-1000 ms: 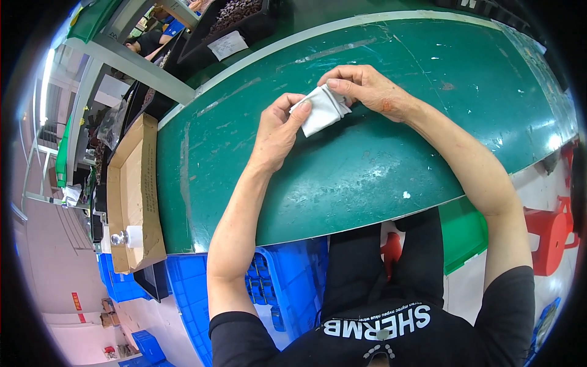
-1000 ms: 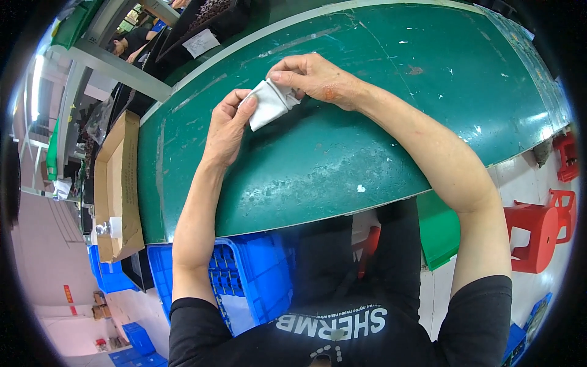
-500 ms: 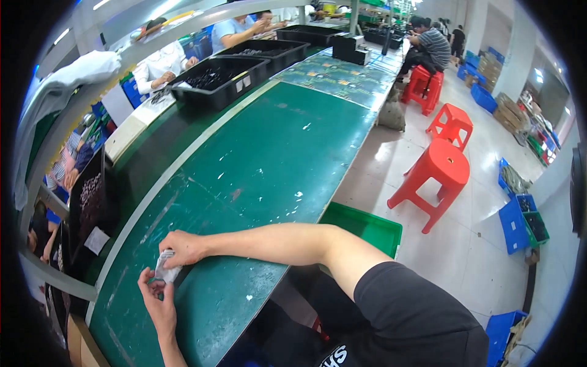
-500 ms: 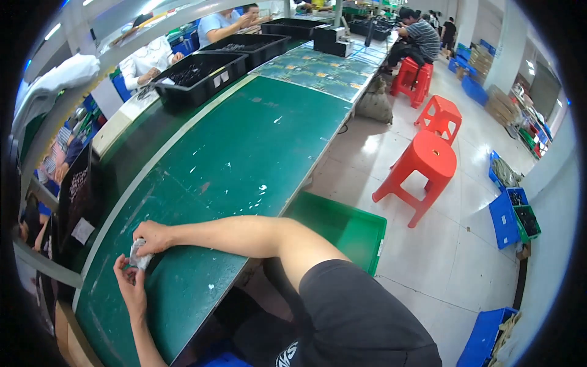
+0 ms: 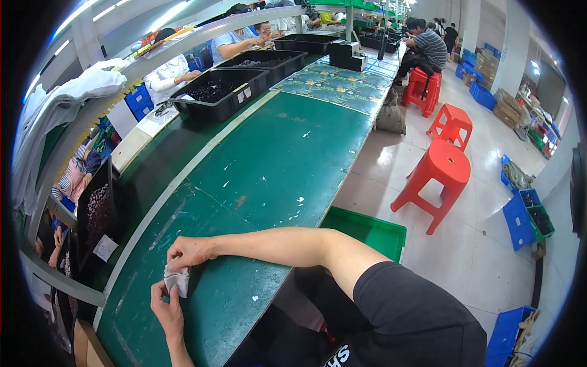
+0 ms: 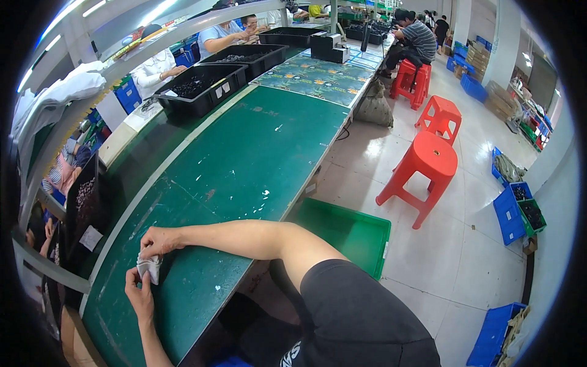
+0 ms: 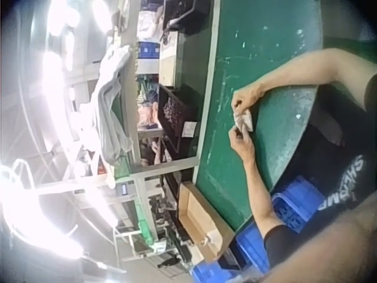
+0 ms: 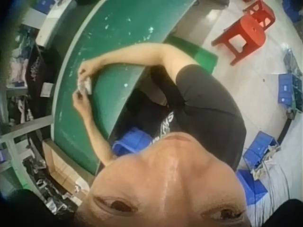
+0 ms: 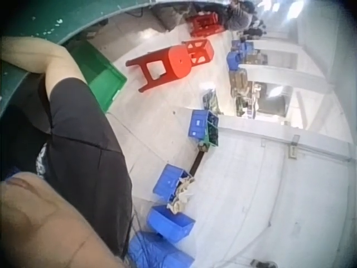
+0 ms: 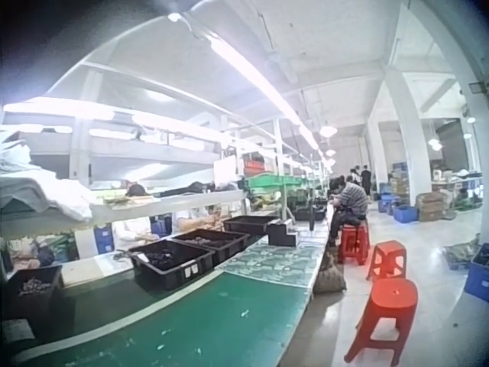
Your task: The person folds and twists a piece of cloth into a long strip on the work table by hand. They then stand up, walk across the workshop floor, and approach coworkers standing near another table.
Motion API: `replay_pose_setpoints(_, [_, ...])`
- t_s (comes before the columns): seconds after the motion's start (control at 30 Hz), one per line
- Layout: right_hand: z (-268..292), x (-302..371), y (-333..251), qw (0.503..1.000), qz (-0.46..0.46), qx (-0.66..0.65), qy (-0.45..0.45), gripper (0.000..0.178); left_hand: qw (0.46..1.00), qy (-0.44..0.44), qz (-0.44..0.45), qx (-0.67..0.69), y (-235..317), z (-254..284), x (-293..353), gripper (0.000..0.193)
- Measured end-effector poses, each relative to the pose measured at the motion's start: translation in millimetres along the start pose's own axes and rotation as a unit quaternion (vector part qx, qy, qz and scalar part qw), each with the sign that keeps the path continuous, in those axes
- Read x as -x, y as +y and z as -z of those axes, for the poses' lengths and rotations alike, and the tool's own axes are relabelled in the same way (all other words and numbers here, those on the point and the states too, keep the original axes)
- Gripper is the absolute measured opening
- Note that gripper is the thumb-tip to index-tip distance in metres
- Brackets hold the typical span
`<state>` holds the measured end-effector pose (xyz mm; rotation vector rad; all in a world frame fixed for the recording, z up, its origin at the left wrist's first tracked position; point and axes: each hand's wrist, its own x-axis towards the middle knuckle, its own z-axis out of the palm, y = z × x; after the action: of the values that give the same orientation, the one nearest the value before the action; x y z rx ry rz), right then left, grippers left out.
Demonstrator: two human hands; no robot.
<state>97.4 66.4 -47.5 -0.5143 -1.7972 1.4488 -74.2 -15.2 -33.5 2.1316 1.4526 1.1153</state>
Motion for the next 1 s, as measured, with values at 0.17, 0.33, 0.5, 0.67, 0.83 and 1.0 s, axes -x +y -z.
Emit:
replay_pose_setpoints(0.17, [3, -1, 0, 0.998, -0.043, -0.026, 0.041, 0.017, 0.998, 0.06, 0.0, 0.032, -5, -1, -1, 0.006])
replay_pose_setpoints(0.33, [6, -4, 4, 0.992, -0.035, -0.029, 0.118, 0.017, 0.993, 0.105, -0.043, 0.028, -8, 4, -1, 0.005])
replay_pose_setpoints(0.5, [11, -6, 21, 0.913, 0.046, 0.324, 0.244, 0.018, 0.993, 0.085, -0.07, 0.036, -4, 5, -4, 0.013])
replay_pose_setpoints(0.67, [7, 1, 10, 0.907, 0.117, 0.385, 0.121, 0.027, 0.994, -0.021, -0.094, -0.043, 5, 1, 1, 0.019])
replay_pose_setpoints(0.83, [6, 6, 0, 0.893, 0.096, 0.437, -0.053, 0.019, 0.986, -0.121, -0.11, -0.017, 2, 4, 1, 0.022])
replay_pose_setpoints(1.0, [13, 4, 10, 0.901, 0.074, 0.423, 0.059, 0.01, 0.986, -0.149, -0.065, -0.027, 20, 2, 5, 0.034])
